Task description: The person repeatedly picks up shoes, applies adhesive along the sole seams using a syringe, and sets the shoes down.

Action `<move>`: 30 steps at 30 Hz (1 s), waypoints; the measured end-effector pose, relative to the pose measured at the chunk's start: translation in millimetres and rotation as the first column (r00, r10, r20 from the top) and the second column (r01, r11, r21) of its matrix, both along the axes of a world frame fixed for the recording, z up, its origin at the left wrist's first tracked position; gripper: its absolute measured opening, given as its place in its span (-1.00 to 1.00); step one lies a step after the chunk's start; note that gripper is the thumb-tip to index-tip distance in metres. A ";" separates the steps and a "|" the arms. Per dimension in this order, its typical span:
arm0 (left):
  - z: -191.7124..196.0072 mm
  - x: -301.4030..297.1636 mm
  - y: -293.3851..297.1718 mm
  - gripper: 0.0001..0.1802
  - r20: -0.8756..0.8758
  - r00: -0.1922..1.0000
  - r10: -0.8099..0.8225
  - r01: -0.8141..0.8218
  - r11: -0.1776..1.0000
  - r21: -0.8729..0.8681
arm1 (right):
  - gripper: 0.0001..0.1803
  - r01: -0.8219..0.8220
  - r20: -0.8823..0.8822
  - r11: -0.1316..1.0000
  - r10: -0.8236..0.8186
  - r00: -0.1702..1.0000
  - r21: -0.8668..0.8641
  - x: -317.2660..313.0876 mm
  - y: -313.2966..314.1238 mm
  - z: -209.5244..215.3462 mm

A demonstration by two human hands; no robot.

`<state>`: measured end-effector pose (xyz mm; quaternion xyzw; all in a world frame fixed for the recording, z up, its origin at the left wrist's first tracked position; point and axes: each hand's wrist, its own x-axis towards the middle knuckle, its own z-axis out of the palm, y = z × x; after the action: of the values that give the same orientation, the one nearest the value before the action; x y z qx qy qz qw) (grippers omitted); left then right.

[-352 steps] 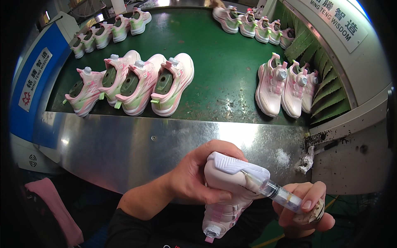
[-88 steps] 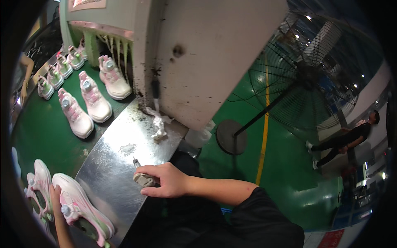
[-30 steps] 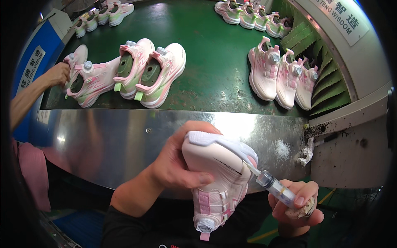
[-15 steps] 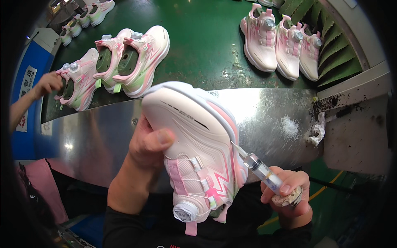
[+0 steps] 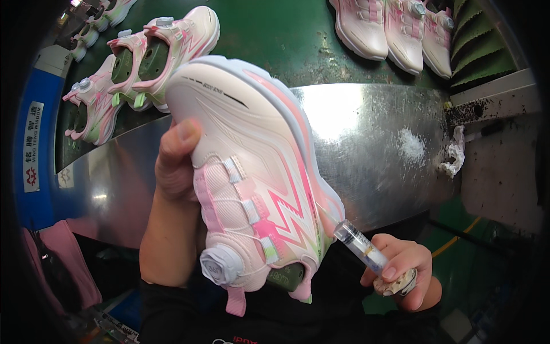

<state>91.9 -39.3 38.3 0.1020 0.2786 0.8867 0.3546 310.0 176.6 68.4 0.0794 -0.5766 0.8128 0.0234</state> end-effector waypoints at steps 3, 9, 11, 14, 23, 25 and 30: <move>-4.9 -5.1 0.3 -0.33 0.024 0.996 -0.085 0.082 0.990 0.112 | -0.47 0.012 0.006 1.000 -0.012 1.000 -0.028 12.0 -1.9 -4.2; -5.5 -6.3 1.8 -0.39 0.086 0.995 -0.047 0.042 0.997 0.063 | -0.48 0.034 0.001 0.998 -0.034 0.999 -0.046 33.6 -3.7 -11.5; -10.2 -7.3 1.7 -0.39 0.110 0.993 -0.029 0.025 0.999 0.035 | -0.48 0.096 0.010 0.993 -0.095 0.995 -0.069 40.2 -9.3 -17.2; -2.8 -1.5 6.9 -0.39 0.139 0.989 -0.055 0.050 0.998 0.043 | -0.48 0.168 0.019 0.982 -0.167 0.986 -0.090 45.5 -10.4 -26.1; -21.5 -9.9 0.6 -0.40 0.060 0.998 -0.006 0.006 1.000 0.002 | -0.49 0.169 -0.004 0.982 -0.170 0.985 -0.082 47.9 -9.6 -37.7; -11.1 -7.3 -0.5 -0.39 0.166 0.985 0.042 -0.010 0.983 -0.186 | -0.49 0.174 -0.005 0.982 -0.175 0.985 -0.080 48.0 -7.2 -41.0; -3.4 -2.3 -17.5 -0.37 0.190 0.981 0.049 0.021 0.936 -0.352 | -0.51 0.090 -0.108 0.995 -0.084 0.991 0.050 41.5 2.3 -51.6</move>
<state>89.6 -56.8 34.9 -0.0528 0.3973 0.8306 0.3865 351.4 179.0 16.8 0.0977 -0.5996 0.7895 0.0873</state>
